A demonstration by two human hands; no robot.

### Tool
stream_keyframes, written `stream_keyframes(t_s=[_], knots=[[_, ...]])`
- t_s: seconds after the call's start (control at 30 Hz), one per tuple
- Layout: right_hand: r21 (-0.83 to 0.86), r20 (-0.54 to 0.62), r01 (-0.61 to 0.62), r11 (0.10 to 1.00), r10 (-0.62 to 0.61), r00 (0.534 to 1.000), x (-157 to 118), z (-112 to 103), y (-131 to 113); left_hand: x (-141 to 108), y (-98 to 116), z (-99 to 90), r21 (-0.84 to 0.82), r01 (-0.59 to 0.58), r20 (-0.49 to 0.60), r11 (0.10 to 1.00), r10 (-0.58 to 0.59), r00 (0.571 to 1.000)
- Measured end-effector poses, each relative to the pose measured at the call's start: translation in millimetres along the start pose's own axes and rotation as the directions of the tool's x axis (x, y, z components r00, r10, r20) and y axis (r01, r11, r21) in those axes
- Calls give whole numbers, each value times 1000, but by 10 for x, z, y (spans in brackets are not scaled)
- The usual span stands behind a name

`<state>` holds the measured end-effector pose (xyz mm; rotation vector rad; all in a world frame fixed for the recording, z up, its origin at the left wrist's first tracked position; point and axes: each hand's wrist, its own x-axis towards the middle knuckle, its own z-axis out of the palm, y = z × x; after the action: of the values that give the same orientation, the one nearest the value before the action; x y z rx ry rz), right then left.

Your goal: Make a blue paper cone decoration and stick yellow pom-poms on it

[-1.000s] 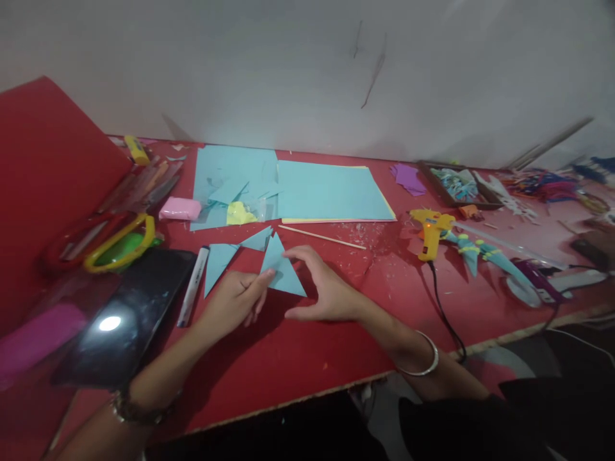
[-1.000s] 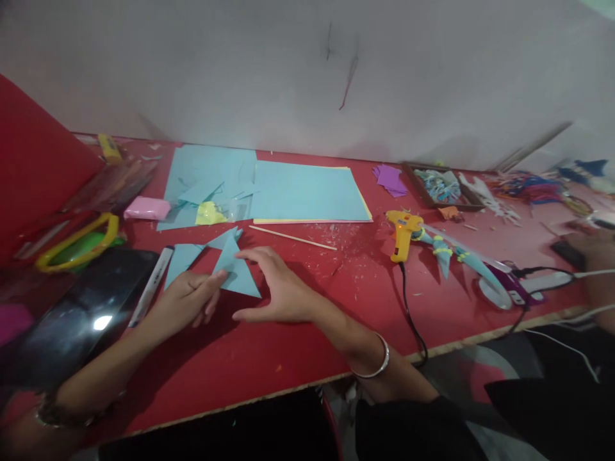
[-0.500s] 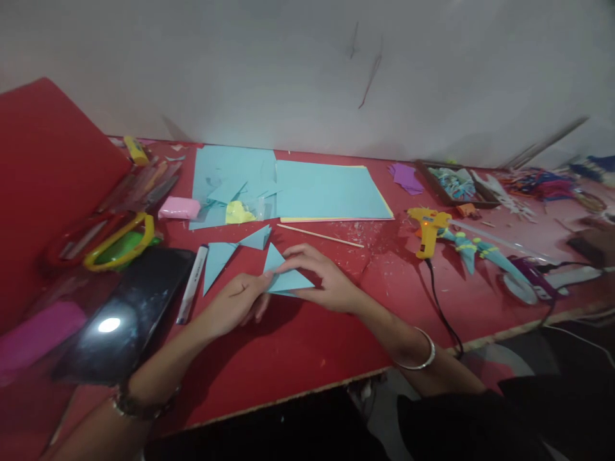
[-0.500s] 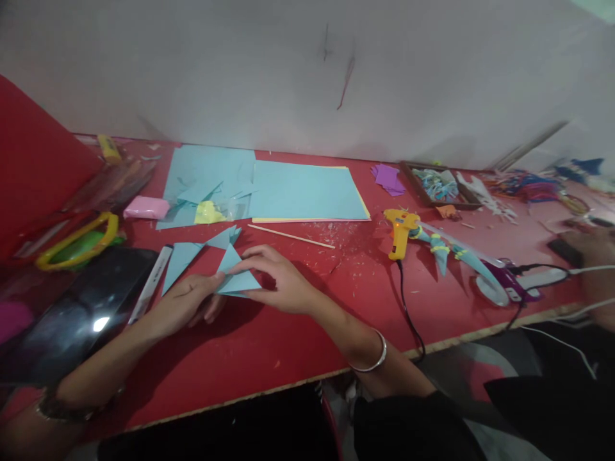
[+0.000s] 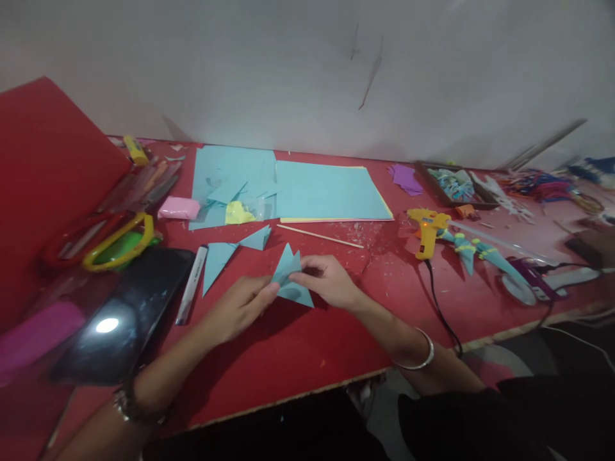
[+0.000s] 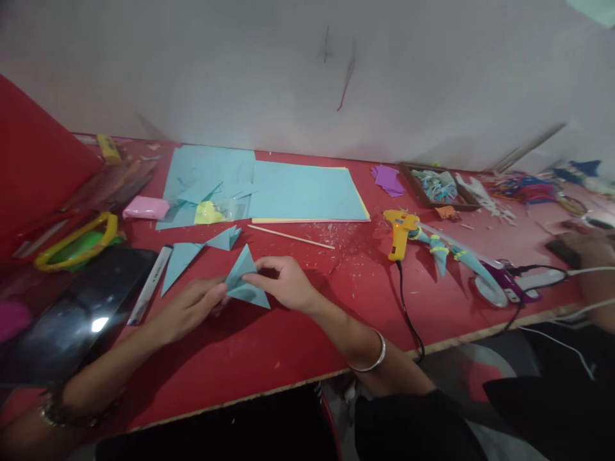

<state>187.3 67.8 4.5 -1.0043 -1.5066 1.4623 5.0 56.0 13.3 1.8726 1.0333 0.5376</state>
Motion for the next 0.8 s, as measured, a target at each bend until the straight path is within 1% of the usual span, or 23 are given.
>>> stream_keyframes(t_s=[0.07, 0.1, 0.17, 0.3, 0.4, 0.47, 0.57, 0.63, 0.73, 0.8], knots=[[19, -2, 0, 1000, 0, 1000, -1, 5, 13, 10, -10, -4, 68, -18, -44, 998, 21, 999], [20, 3, 0, 1000, 0, 1000, -2, 8, 15, 16, -13, -6, 89, -5, -58, 996, 10, 998], [12, 10, 9, 1000, -9, 1000, -2, 16, 11, 25, -15, -8, 96, 31, -50, 995, -26, 998], [-20, -10, 58, 998, -58, 998, -1, 28, -5, 28, 2, -9, 66, 78, 5, 995, -79, 997], [-46, -21, 81, 996, -82, 996, -9, 33, -6, 23, 30, -14, -17, 102, 44, 995, -101, 994], [-58, -40, 74, 996, -77, 996, -18, 37, -10, 19, 45, -22, -64, 97, 63, 993, -93, 994], [-52, -55, 29, 998, -32, 998, -27, 37, -32, 15, 57, -34, -68, 76, 70, 995, -72, 995], [-21, -54, -28, 999, 27, 998, -23, 29, -47, 13, 59, -38, -61, 72, 76, 996, -67, 995], [51, 24, -113, 992, 112, 993, -9, 12, -48, 10, 58, -31, -45, 65, 90, 997, -61, 994], [71, 86, -135, 988, 129, 988, -3, 5, -31, 11, 52, -20, -31, 66, 89, 997, -63, 994]])
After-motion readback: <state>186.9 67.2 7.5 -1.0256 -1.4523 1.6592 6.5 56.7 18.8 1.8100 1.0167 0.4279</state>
